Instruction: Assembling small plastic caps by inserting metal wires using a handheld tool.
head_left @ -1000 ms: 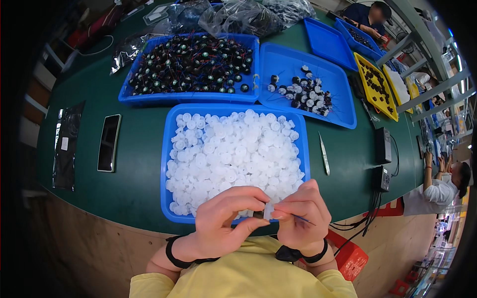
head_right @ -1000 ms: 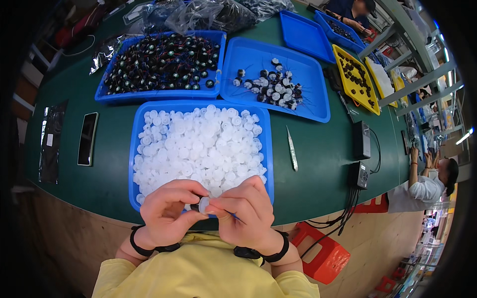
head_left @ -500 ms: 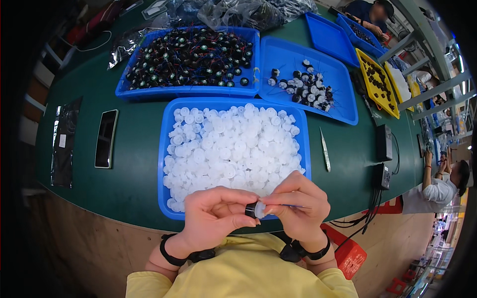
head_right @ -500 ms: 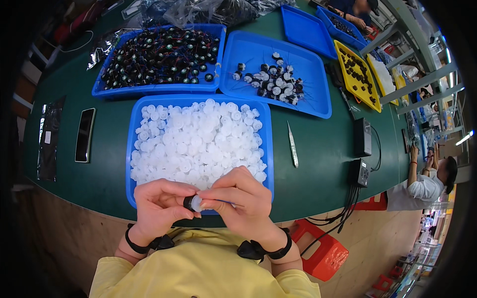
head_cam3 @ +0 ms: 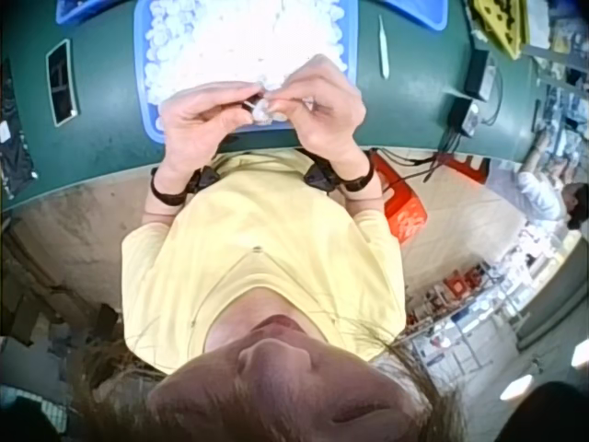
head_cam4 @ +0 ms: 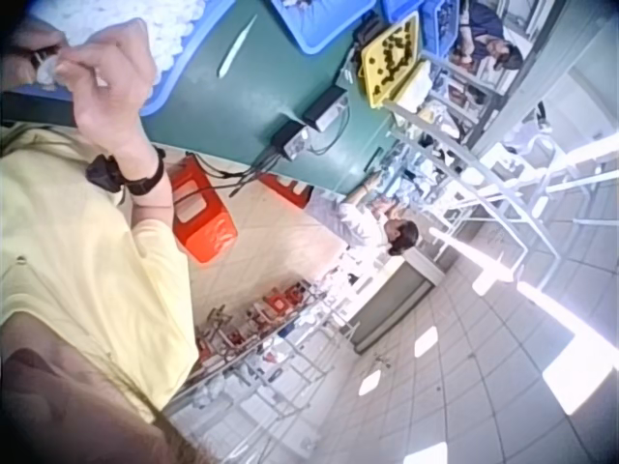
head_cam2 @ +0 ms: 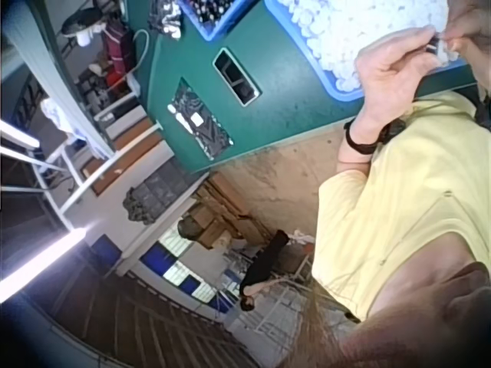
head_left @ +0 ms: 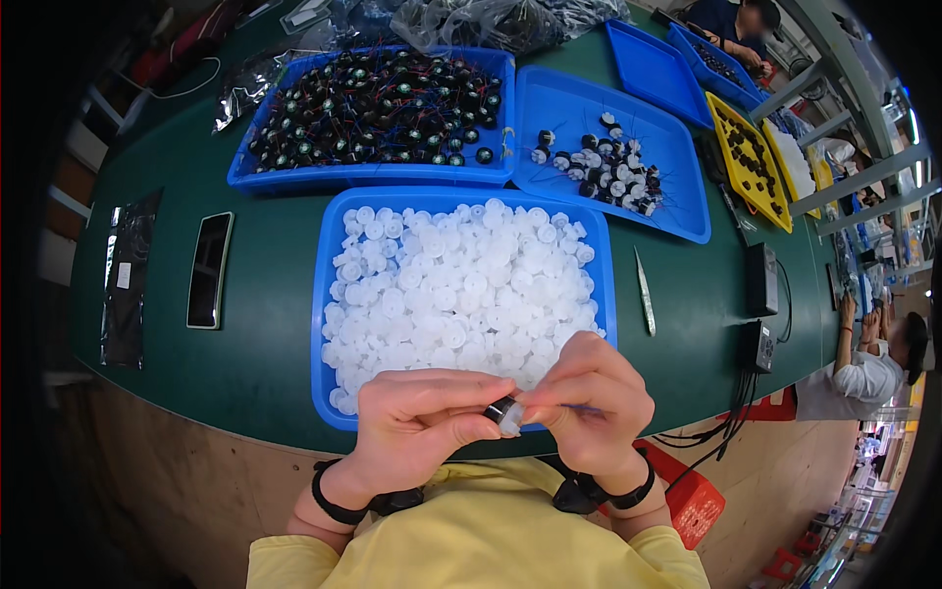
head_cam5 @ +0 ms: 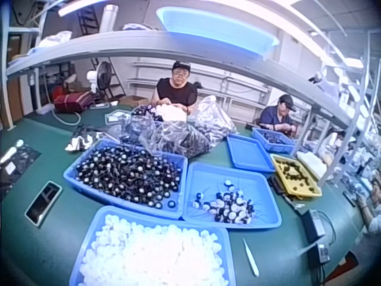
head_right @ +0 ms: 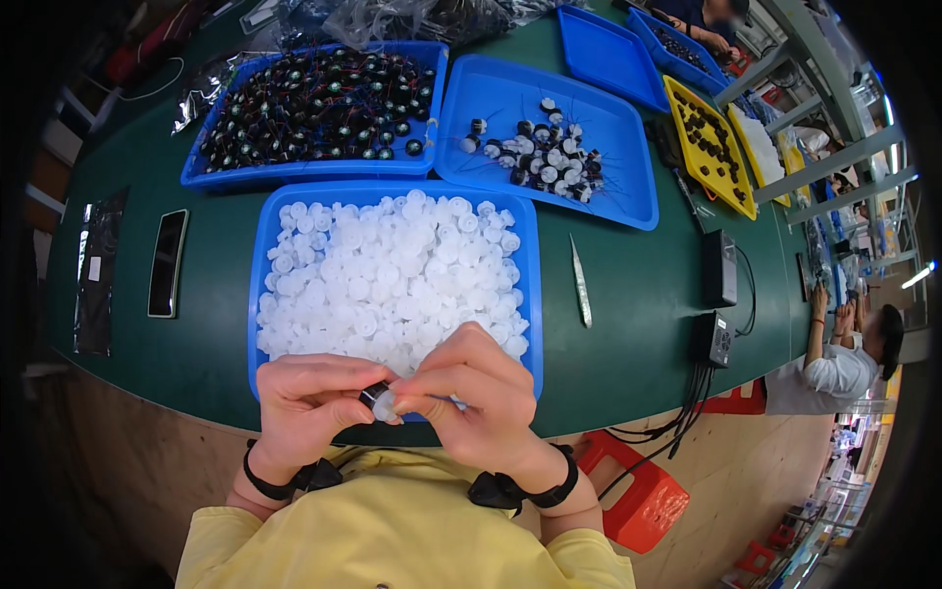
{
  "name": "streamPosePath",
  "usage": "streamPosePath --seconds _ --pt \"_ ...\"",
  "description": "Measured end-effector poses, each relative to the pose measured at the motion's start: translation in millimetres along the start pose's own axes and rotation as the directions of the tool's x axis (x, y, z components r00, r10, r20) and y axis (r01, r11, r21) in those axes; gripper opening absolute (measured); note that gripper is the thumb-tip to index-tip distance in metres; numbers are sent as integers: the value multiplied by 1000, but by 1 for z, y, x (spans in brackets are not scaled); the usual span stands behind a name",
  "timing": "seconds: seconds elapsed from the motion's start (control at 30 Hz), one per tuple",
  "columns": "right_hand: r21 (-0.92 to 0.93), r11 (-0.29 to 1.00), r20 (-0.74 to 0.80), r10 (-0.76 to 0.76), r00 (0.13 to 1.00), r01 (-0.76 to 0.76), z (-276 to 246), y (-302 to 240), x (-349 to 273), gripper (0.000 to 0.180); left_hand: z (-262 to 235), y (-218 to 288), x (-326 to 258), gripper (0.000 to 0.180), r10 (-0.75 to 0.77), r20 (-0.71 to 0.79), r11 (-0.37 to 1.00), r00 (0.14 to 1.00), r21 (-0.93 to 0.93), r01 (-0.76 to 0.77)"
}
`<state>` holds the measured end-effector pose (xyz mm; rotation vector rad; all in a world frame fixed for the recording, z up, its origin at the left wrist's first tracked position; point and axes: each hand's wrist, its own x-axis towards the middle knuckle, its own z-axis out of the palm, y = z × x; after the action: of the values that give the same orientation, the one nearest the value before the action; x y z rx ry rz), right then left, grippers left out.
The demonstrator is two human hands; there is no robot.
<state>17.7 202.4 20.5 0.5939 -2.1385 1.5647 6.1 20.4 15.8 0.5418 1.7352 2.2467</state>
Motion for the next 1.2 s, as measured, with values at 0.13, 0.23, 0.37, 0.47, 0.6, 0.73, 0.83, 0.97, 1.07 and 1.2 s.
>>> streamPosePath --seconds 0.13,0.23,0.37,0.47,0.6,0.73,0.83,0.97,1.07,1.2 --pt "-104 993 -93 -64 994 54 5 -4 -1 18 3 -5 0 28 -48 18 968 999 -247 50" --pt "-203 975 -65 -108 992 92 4 -6 -4 23 3 -3 -1 28 -101 38 941 994 -322 108" --pt "141 989 78 26 997 -37 0 -5 3 27 -3 -2 0 36 -78 166 895 983 -424 142" --pt "277 946 320 73 945 -167 -6 -11 15 37 -1 9 3 48 -161 203 878 966 -418 234" --pt "229 967 495 -17 869 -111 -12 -4 15 30 -2 23 5 63 -393 202 811 897 -383 441" --pt "258 944 373 99 923 -206 -6 -6 7 29 -3 15 4 61 -319 237 825 918 -407 392" --pt "329 905 307 169 937 -271 -2 -5 0 29 -1 11 1 57 -276 218 853 936 -394 343" --pt "369 874 229 245 942 -317 6 -7 -6 32 3 4 -4 50 -181 133 910 974 -354 217" --pt "294 944 304 55 951 -149 2 -2 -1 27 10 5 -8 41 -145 -4 928 989 -347 134" --pt "325 942 138 43 989 -86 16 -4 1 25 23 -2 -8 27 109 -209 945 972 -280 -166"
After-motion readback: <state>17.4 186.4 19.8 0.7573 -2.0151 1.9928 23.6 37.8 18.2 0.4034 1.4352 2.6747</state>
